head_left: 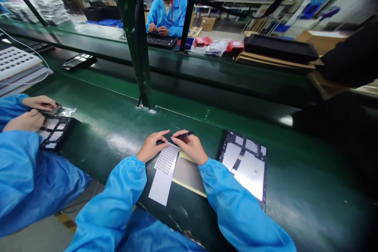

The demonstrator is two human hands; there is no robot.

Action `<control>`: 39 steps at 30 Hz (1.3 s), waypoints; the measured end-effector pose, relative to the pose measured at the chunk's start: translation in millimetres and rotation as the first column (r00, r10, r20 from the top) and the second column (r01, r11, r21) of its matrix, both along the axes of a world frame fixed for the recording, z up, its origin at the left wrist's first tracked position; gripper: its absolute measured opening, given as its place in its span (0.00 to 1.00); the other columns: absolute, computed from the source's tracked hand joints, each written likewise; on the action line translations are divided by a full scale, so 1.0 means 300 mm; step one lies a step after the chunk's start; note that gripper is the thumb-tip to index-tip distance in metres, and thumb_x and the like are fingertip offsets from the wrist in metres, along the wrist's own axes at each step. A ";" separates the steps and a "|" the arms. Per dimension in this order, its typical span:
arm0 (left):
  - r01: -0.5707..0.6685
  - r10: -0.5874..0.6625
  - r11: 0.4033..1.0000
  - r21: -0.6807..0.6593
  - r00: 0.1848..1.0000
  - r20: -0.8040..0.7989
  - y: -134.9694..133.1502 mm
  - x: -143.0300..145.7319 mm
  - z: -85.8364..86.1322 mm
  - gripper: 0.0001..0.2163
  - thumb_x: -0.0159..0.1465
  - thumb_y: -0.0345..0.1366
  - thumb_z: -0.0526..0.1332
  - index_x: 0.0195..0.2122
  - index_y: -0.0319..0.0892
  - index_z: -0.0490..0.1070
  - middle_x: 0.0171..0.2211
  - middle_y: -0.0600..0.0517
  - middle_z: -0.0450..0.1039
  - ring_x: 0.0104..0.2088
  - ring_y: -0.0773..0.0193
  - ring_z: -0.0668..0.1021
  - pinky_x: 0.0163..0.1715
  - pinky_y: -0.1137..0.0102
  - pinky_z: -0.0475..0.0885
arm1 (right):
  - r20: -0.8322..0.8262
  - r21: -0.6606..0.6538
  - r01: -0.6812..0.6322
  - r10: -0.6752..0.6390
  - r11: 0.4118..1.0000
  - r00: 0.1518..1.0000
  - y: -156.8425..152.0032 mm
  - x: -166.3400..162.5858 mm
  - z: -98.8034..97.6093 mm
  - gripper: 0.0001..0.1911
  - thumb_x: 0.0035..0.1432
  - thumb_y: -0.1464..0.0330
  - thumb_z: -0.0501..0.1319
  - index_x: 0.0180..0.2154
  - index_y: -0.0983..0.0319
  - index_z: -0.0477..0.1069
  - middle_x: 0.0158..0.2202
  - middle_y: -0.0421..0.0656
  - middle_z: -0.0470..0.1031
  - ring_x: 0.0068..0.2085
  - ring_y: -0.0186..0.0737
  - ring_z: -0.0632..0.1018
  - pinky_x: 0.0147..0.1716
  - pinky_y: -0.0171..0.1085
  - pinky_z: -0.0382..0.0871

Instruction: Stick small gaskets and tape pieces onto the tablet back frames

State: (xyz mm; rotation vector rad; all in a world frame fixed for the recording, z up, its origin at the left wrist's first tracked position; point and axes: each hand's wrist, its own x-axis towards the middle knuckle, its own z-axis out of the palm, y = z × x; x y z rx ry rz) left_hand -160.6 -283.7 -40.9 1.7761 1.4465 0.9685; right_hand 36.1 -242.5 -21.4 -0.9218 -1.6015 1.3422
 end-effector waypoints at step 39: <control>0.548 -0.357 0.771 0.326 0.795 -0.491 -0.215 0.638 0.004 0.13 0.70 0.34 0.58 0.54 0.41 0.72 0.57 0.41 0.74 0.57 0.50 0.76 0.56 0.53 0.74 | 0.047 0.217 0.783 -0.808 0.583 0.588 -0.639 0.565 -0.047 0.04 0.62 0.68 0.64 0.38 0.57 0.78 0.38 0.46 0.84 0.43 0.49 0.85 0.55 0.58 0.76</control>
